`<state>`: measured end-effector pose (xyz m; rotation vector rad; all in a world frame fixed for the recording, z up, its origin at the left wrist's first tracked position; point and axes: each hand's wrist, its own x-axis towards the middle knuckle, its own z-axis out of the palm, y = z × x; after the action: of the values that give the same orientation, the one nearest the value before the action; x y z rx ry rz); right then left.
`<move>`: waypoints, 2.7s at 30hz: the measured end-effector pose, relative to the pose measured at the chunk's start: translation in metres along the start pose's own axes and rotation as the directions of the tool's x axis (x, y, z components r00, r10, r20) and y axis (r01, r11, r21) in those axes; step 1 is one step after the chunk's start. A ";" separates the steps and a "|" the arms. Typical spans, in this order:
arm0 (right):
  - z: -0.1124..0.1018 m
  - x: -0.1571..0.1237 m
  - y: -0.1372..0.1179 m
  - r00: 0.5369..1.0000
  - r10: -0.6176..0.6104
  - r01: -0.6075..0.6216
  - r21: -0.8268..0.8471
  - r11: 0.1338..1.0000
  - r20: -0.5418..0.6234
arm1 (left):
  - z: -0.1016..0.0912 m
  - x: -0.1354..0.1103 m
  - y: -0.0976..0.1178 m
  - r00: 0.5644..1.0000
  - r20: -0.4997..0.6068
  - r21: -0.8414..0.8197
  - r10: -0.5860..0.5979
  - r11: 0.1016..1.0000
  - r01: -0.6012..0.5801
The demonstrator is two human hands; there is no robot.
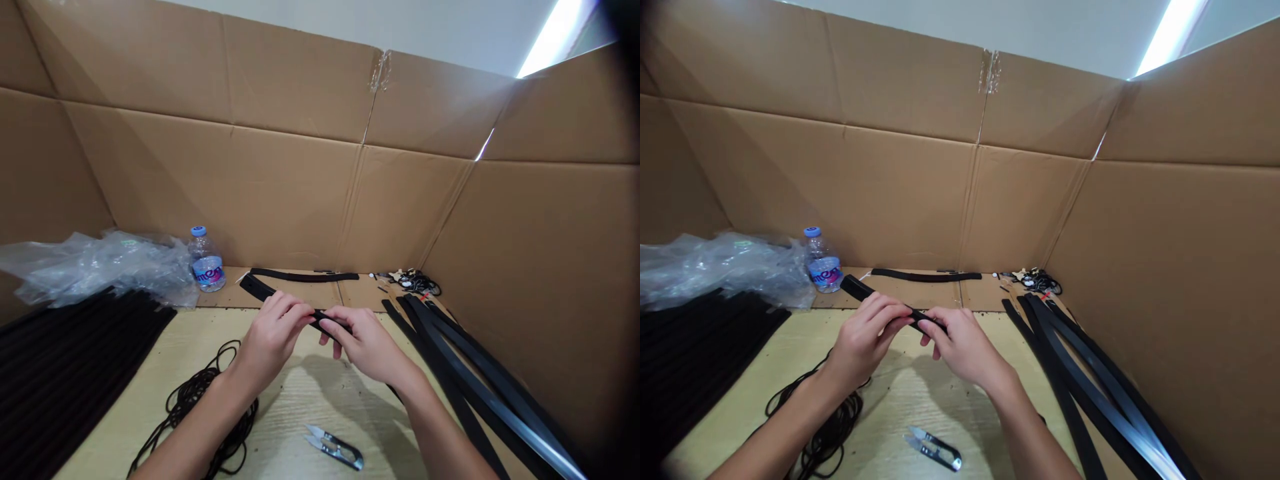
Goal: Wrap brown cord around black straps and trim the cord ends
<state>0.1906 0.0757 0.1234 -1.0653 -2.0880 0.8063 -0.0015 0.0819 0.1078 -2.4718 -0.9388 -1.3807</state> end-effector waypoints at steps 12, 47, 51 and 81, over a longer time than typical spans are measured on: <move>-0.001 -0.003 -0.007 0.998 0.064 -0.065 0.050 0.997 0.022 | -0.002 0.003 0.010 0.997 -0.068 -0.027 -0.028 0.999 0.026; 0.001 0.000 -0.002 0.993 0.039 -0.047 -0.065 0.997 -0.109 | -0.003 0.001 0.011 1.000 -0.028 -0.031 0.001 1.000 -0.002; 0.000 0.000 -0.002 0.994 0.030 -0.039 -0.078 0.996 -0.108 | -0.003 0.002 0.011 1.000 -0.013 -0.015 0.007 1.000 -0.007; -0.001 -0.001 -0.005 0.998 -0.026 0.016 -0.166 0.986 -0.062 | -0.003 -0.002 0.002 0.995 0.050 -0.049 0.086 0.995 -0.084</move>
<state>0.1899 0.0732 0.1276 -1.1390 -2.1368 0.5888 -0.0031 0.0784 0.1081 -2.5615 -0.8098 -1.3321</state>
